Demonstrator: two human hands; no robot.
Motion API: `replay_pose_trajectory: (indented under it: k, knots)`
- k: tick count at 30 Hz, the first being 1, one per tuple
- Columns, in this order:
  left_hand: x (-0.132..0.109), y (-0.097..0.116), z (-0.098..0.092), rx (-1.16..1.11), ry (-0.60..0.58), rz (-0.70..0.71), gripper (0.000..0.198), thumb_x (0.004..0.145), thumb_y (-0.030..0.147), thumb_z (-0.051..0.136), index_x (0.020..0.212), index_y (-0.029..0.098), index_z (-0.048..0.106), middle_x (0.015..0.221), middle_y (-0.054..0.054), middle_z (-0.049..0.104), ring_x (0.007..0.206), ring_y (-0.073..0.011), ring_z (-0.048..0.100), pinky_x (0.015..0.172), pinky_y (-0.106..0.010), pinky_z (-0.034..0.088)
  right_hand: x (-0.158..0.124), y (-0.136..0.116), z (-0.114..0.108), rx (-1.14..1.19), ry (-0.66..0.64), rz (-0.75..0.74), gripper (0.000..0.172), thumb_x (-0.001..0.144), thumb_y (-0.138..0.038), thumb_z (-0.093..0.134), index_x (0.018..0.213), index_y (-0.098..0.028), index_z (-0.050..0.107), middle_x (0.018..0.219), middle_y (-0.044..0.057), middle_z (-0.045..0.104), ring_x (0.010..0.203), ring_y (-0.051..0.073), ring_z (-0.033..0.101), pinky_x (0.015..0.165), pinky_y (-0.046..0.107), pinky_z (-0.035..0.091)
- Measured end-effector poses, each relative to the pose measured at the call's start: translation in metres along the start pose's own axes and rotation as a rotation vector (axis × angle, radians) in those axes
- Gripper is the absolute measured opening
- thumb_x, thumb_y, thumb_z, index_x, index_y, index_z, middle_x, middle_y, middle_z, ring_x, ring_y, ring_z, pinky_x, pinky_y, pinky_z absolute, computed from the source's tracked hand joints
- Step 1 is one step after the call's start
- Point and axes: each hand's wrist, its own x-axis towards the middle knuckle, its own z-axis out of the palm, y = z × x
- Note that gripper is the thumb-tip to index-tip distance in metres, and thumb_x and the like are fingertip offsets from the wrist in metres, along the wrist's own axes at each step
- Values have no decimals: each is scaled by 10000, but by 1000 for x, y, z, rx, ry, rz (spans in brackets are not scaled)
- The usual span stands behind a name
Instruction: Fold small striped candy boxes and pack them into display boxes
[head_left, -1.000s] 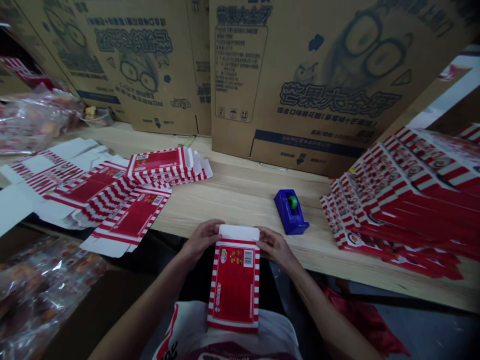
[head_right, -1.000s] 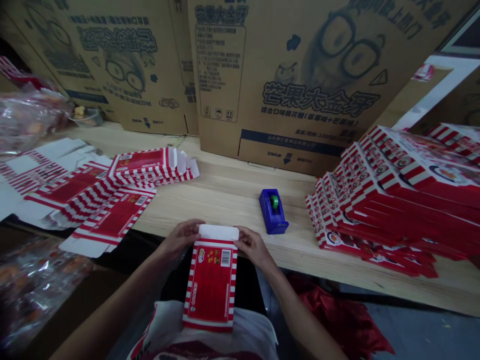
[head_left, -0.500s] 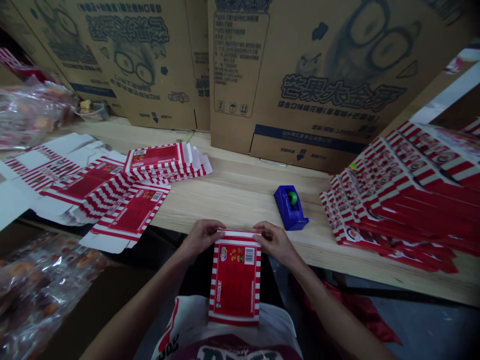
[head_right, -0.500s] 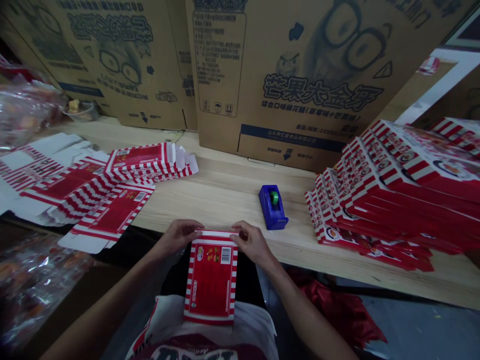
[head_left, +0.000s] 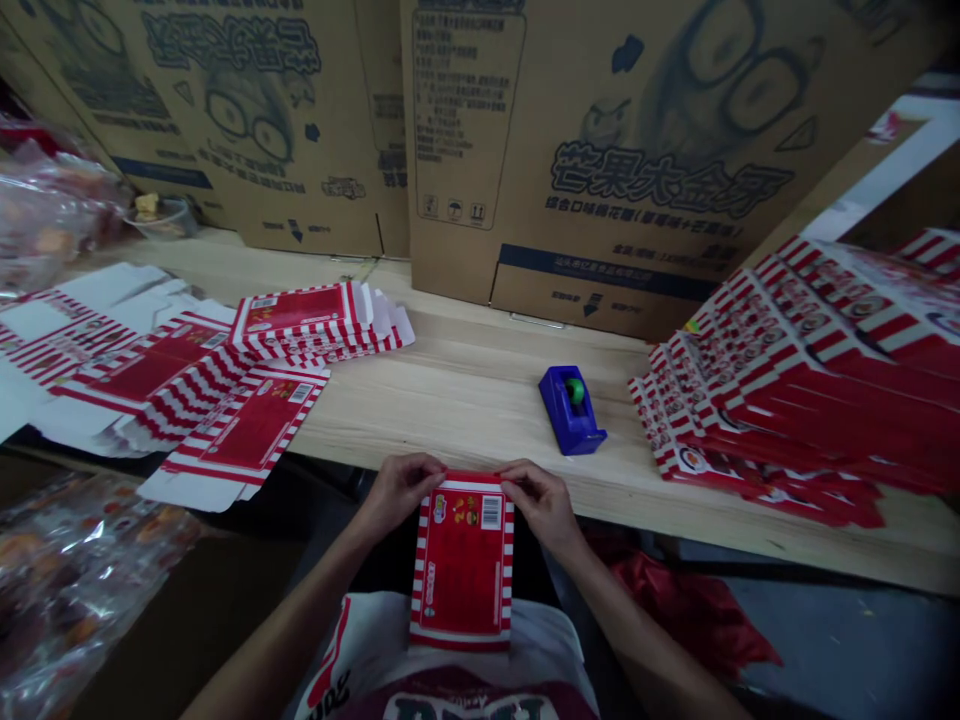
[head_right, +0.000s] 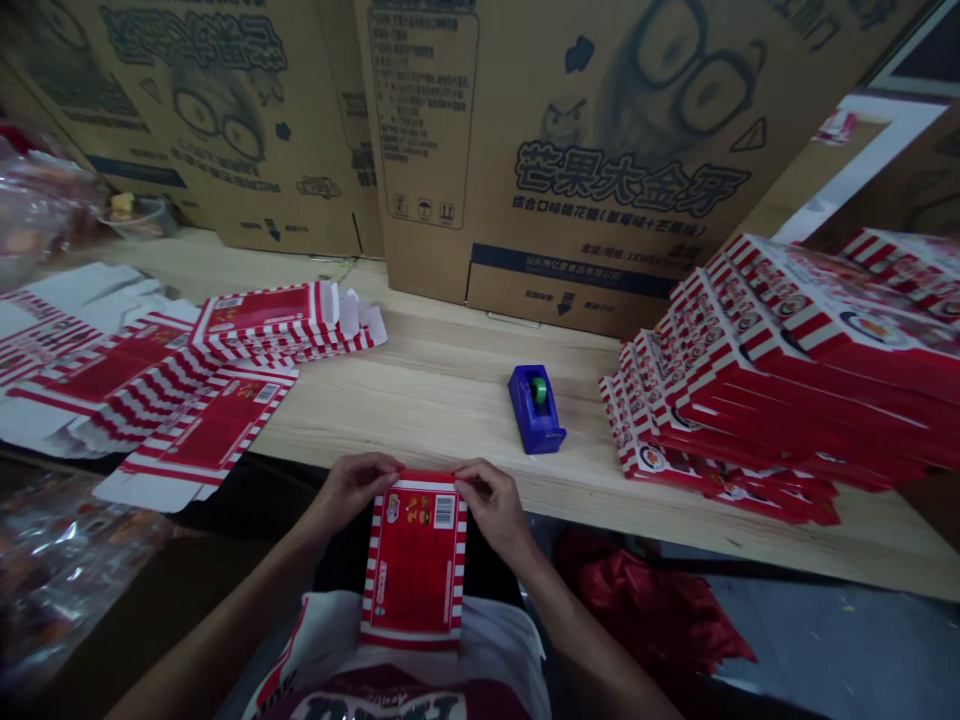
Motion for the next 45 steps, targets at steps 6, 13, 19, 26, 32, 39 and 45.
replay_pose_trajectory:
  k: [6, 13, 19, 26, 32, 39, 45]
  knots:
    - [-4, -3, 4, -149, 65, -41, 226, 746, 368, 740, 744, 149, 681, 764, -31, 639, 704, -139, 591, 627, -221, 473, 25, 0, -67, -189, 554, -20, 323, 751, -390, 684, 1014, -201, 694, 1095, 95, 655, 938, 210, 606, 738, 317, 507]
    - [-5, -6, 31, -344, 88, -179, 342, 682, 384, 795, 937, 184, 690, 901, -43, 700, 732, -183, 668, 645, -281, 556, 58, 17, -121, -78, 655, 184, 254, 530, -401, 771, 555, -163, 688, 558, 13, 614, 562, 147, 517, 545, 265, 388]
    - [13, 11, 26, -295, 192, -135, 384, 647, 402, 813, 905, 162, 659, 796, -25, 698, 614, -160, 654, 563, -257, 541, 43, 21, -104, 128, 769, 164, 294, 546, -436, 783, 642, -176, 684, 630, 8, 630, 579, 127, 530, 561, 265, 433]
    - [49, 38, 4, -115, 14, -73, 357, 643, 432, 797, 810, 150, 655, 708, -9, 659, 593, -145, 617, 559, -239, 507, 14, 42, -95, 121, 784, 58, 296, 620, -450, 750, 625, -172, 649, 975, 73, 614, 871, 191, 576, 785, 355, 507]
    - [71, 49, -2, 147, -353, -76, 307, 687, 427, 738, 743, 136, 659, 661, -11, 631, 586, -123, 560, 536, -203, 439, 5, 56, -101, 40, 791, 42, 240, 639, -386, 731, 606, -174, 625, 847, 44, 573, 864, 195, 521, 791, 335, 454]
    - [72, 48, 17, 236, -484, 0, 233, 709, 377, 702, 727, 145, 683, 636, -5, 616, 584, -118, 510, 564, -206, 397, 9, -15, -39, -87, -88, 82, 229, 783, -362, 669, 640, -187, 634, 791, 21, 587, 757, 163, 545, 686, 272, 421]
    - [54, 58, 18, 243, -460, 52, 230, 721, 369, 703, 751, 142, 703, 608, 5, 609, 564, -105, 473, 533, -192, 365, 37, -28, -6, -222, -230, 125, 248, 698, -312, 741, 570, -172, 581, 609, -5, 557, 576, 127, 473, 533, 247, 341]
